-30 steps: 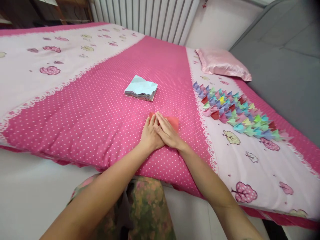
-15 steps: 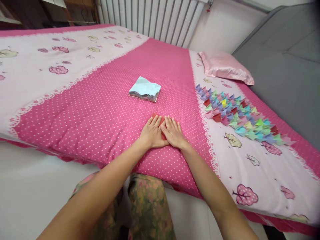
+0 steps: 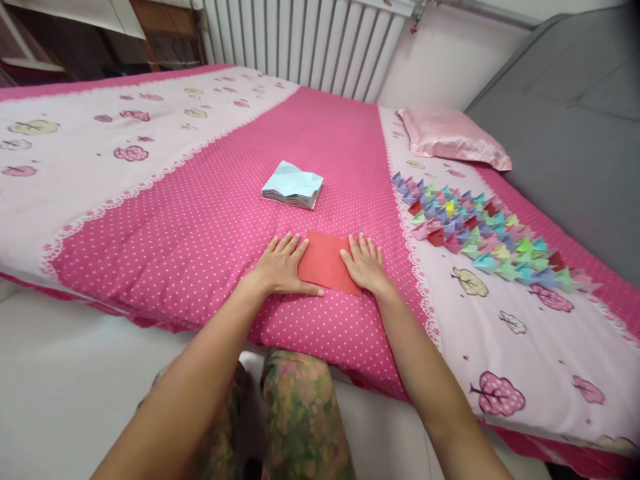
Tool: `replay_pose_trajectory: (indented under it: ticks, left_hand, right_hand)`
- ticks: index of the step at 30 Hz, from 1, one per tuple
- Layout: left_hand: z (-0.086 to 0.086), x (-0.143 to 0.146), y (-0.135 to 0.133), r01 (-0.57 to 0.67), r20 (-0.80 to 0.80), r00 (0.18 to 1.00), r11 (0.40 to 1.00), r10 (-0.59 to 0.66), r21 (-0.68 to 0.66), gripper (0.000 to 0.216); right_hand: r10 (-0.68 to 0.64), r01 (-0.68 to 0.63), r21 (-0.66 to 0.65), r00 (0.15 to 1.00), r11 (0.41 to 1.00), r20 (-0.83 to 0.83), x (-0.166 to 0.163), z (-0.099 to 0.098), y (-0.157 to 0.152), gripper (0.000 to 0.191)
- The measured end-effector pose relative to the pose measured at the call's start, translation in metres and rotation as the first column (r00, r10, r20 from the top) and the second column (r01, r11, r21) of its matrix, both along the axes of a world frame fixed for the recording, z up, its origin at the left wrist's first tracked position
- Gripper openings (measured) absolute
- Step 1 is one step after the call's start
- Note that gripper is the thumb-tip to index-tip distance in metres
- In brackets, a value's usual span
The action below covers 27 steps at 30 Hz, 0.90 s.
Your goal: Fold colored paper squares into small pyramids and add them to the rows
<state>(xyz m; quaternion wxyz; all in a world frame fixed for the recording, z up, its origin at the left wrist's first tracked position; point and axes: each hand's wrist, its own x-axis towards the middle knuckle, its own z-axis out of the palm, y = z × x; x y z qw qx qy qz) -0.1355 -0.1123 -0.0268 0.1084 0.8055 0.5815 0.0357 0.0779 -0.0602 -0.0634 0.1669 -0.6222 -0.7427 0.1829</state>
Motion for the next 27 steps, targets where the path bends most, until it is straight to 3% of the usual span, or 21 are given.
replay_pose_trajectory:
  ticks: [4, 9, 13, 17, 20, 23, 25, 27]
  left_hand:
    - [0.004, -0.010, 0.000, 0.060, 0.098, 0.993, 0.998, -0.062, 0.016, 0.113]
    - [0.009, -0.007, 0.000, 0.089, 0.291, 0.949, 0.988, -0.123, 0.128, 0.079]
    - [0.009, -0.001, 0.002, 0.089, 0.343, 0.929, 0.985, -0.137, 0.151, 0.057]
    - [0.008, 0.007, 0.007, 0.005, 0.490, 0.866, 0.983, -0.095, 0.182, 0.048]
    - [0.012, 0.012, 0.009, -0.095, 0.749, 0.663, 0.990, -0.017, 0.106, 0.040]
    - [0.018, 0.017, 0.008, -0.132, 0.930, 0.333, 0.984, 0.158, -0.120, 0.022]
    - [0.021, 0.020, 0.005, -0.098, 0.946, 0.117, 0.951, 0.304, -0.293, 0.017]
    - [0.022, 0.024, 0.002, -0.035, 0.896, -0.049, 0.896, 0.441, -0.443, 0.015]
  right_hand:
    - [0.015, 0.002, 0.061, 0.960, 0.998, -0.280, 0.020, -0.003, 0.020, 0.055]
    - [0.056, -0.047, 0.031, 0.767, 0.998, -0.640, 0.039, -0.001, 0.029, 0.069]
    - [0.150, -0.138, 0.065, 0.794, 0.988, -0.589, 0.042, 0.007, 0.024, 0.067]
    - [0.207, -0.180, 0.102, 0.839, 0.978, -0.504, 0.038, 0.016, 0.020, 0.048]
    - [0.218, -0.157, 0.153, 0.777, 0.976, -0.590, 0.033, 0.020, 0.019, 0.030]
    - [0.195, -0.109, 0.163, 0.626, 0.981, -0.755, 0.029, 0.023, 0.017, 0.020]
    - [0.145, -0.074, 0.125, 0.486, 0.989, -0.862, 0.025, 0.024, 0.014, 0.018]
    - [0.080, -0.023, 0.077, 0.329, 0.997, -0.941, 0.020, 0.024, 0.011, 0.018]
